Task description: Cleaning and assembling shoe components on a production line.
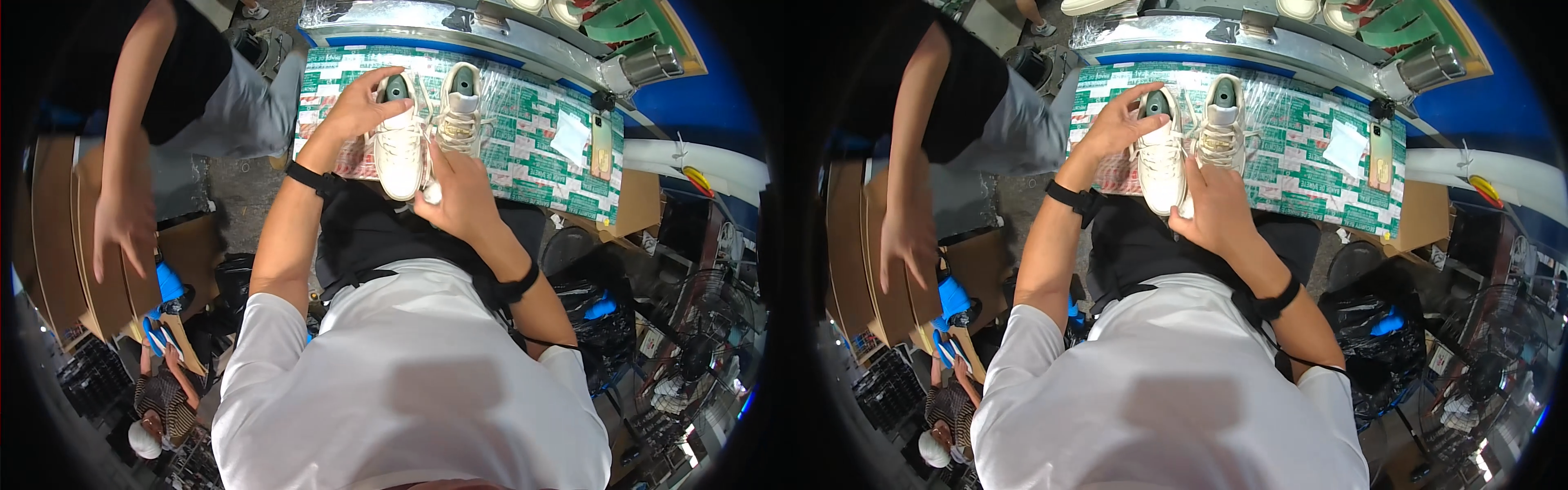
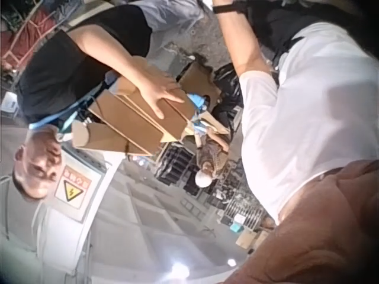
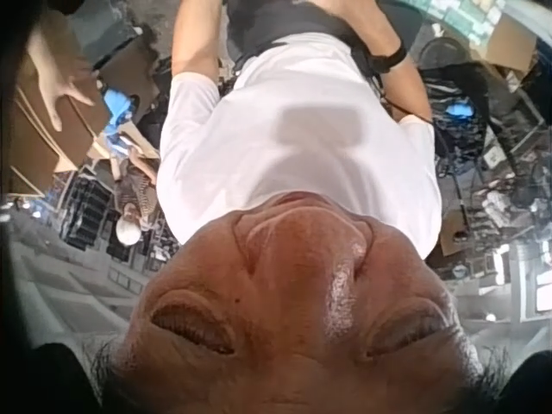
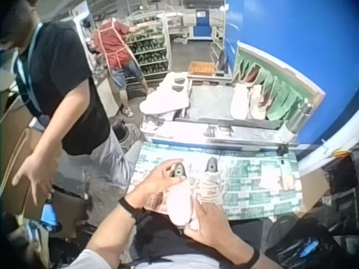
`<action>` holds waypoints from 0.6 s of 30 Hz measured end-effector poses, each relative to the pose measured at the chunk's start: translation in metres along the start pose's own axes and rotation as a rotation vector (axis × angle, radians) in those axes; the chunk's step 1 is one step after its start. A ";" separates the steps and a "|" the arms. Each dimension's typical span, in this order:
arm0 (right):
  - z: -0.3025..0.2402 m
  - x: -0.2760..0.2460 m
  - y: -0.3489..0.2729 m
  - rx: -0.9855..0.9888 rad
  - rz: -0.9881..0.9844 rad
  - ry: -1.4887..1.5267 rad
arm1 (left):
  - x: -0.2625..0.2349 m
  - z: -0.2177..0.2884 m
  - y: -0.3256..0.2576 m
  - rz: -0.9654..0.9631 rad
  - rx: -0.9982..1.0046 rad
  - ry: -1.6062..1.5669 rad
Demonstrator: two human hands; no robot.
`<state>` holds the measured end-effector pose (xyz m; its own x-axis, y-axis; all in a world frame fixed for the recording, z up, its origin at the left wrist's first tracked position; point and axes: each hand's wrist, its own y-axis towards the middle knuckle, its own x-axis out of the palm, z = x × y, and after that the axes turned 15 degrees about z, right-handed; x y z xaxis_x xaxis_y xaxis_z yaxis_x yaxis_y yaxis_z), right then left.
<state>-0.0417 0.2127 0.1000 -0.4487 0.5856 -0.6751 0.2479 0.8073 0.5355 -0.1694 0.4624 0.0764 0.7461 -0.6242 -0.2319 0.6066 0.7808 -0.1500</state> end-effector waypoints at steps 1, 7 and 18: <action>-0.012 -0.021 0.002 0.095 -0.133 0.029 | -0.004 -0.003 0.000 0.018 0.011 -0.014; -0.014 -0.032 0.007 0.276 -0.170 0.263 | 0.005 -0.012 0.002 0.095 0.170 0.145; -0.019 -0.070 -0.011 0.200 -0.246 0.070 | 0.003 0.006 -0.003 0.050 0.038 0.047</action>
<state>-0.0294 0.1612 0.1506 -0.5727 0.3699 -0.7316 0.2849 0.9266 0.2455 -0.1675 0.4578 0.0821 0.7625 -0.5819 -0.2828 0.5798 0.8085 -0.1003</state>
